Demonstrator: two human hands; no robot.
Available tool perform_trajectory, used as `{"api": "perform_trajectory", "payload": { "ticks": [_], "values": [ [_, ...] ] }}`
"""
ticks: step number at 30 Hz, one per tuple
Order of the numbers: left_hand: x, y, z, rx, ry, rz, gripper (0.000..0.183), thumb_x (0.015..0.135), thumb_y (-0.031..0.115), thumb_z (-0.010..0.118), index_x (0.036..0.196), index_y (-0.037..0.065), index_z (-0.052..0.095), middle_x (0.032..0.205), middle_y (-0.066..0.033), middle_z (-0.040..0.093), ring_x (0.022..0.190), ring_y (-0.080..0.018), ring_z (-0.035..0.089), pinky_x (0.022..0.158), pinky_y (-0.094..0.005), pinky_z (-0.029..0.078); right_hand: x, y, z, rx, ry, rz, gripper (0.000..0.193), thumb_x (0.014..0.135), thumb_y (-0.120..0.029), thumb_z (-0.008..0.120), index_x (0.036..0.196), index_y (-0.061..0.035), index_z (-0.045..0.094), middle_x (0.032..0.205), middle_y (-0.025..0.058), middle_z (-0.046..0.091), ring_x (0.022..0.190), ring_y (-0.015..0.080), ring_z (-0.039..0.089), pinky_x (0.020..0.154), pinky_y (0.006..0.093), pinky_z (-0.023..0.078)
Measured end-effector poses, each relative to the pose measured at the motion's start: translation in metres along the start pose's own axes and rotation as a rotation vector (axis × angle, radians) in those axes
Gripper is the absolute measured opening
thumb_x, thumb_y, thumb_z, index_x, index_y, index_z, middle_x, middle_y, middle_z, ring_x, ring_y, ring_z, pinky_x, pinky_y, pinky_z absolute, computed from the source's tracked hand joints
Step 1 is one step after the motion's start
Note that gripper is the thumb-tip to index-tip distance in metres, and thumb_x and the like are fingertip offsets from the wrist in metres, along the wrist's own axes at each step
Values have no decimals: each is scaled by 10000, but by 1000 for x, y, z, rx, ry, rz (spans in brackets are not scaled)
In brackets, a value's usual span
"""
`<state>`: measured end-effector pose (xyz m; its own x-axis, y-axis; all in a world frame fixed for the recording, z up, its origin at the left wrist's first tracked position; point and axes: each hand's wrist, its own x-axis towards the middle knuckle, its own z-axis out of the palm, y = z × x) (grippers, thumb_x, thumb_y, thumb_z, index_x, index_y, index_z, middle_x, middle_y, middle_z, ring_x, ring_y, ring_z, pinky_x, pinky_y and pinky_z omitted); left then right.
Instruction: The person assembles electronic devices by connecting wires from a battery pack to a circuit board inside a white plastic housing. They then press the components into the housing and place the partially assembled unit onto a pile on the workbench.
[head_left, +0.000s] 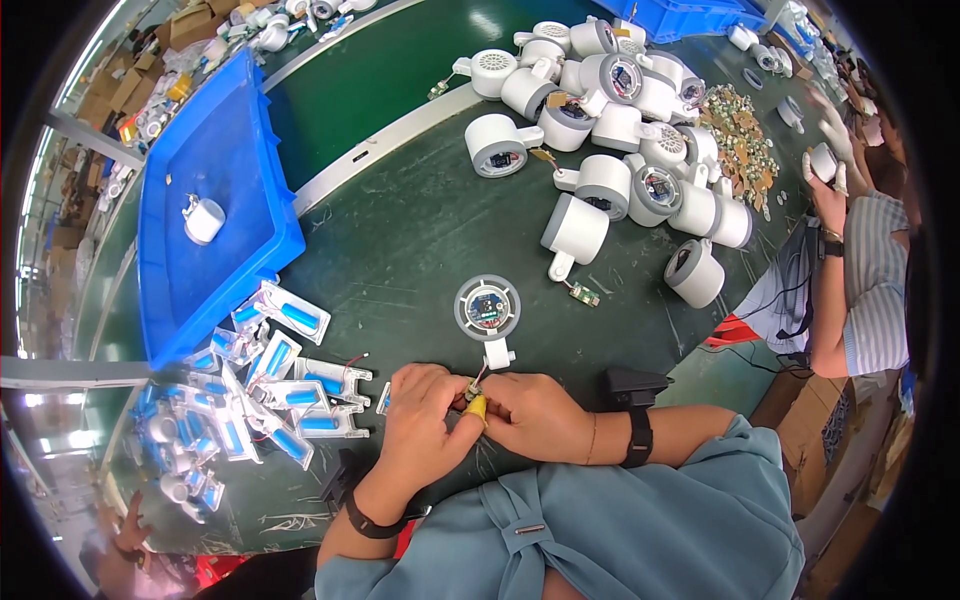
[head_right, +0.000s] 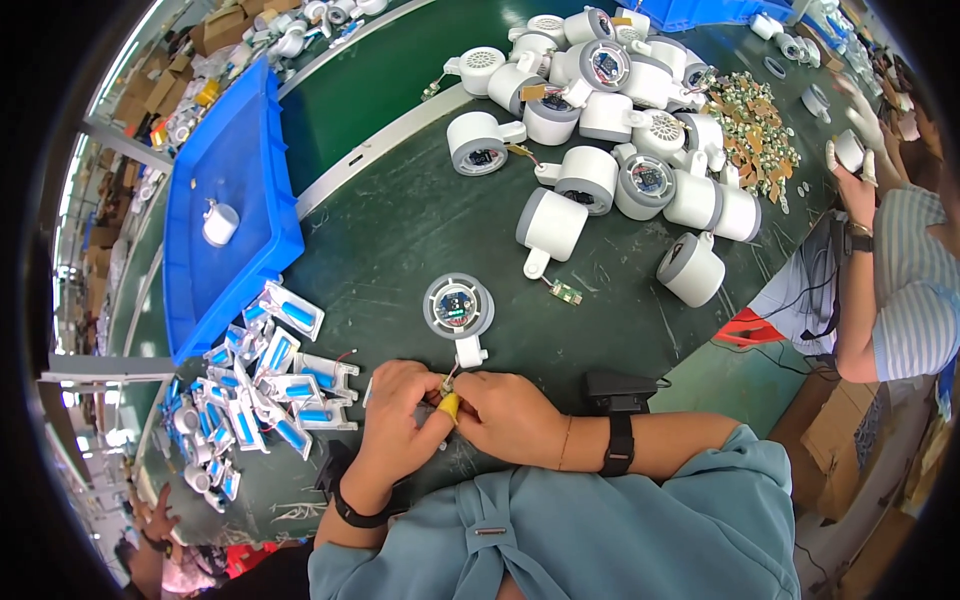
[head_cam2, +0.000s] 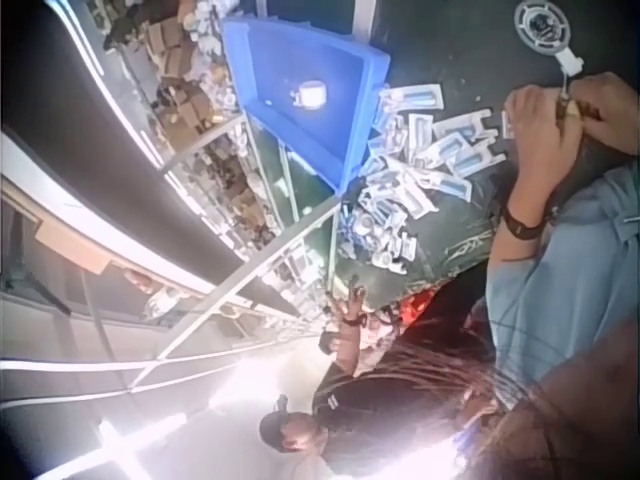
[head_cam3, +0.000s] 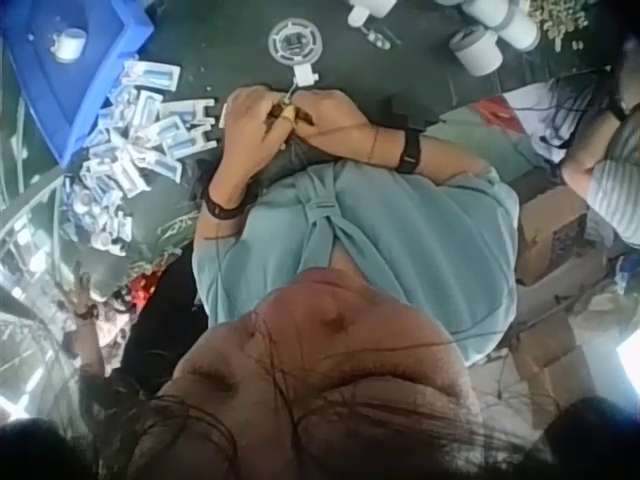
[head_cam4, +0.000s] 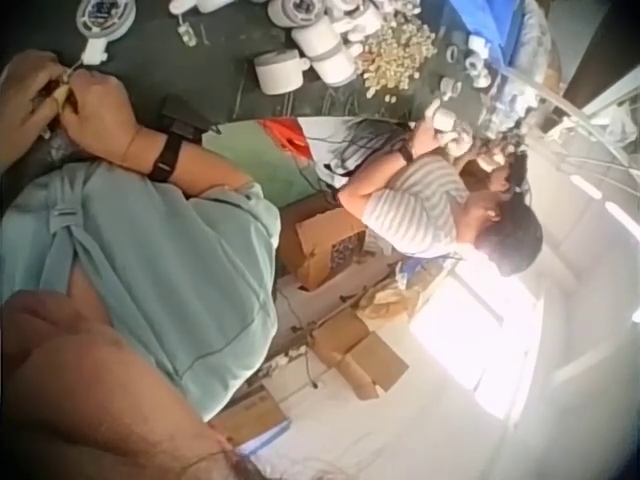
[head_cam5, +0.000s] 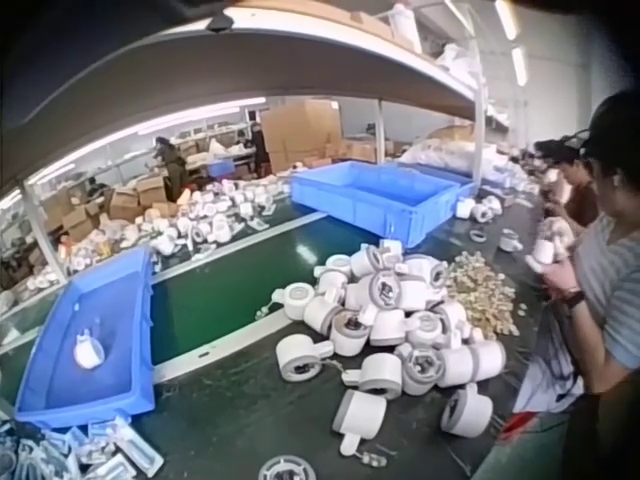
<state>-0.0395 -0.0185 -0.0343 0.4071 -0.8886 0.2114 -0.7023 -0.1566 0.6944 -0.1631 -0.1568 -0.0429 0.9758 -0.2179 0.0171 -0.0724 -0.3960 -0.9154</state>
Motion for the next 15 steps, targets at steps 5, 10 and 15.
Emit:
{"api": "perform_trajectory", "payload": {
  "ticks": [5,10,15],
  "values": [
    [-1,-1,-2,-3,-9,-17,263,728,101,695,973,47,618,797,-76,603,814,-294,596,860,-431,419,1,2,2,17,-1,-13,140,823,-86,642,918,-4,580,798,162,627,731,367,622,647,455,512],
    [-11,-10,-18,-139,-97,-37,296,730,36,665,1026,25,646,828,-86,600,771,-274,595,782,-389,458,4,-10,-4,61,-151,-61,164,831,-103,674,949,-20,594,790,138,638,691,336,646,619,419,525],
    [-27,5,-55,-512,2,-196,287,774,-48,671,1057,2,656,915,-79,645,797,-196,613,717,-306,483,-9,-6,-4,371,-277,79,267,856,-27,717,1089,-37,588,785,28,651,645,59,629,576,228,506]
  ]
}}
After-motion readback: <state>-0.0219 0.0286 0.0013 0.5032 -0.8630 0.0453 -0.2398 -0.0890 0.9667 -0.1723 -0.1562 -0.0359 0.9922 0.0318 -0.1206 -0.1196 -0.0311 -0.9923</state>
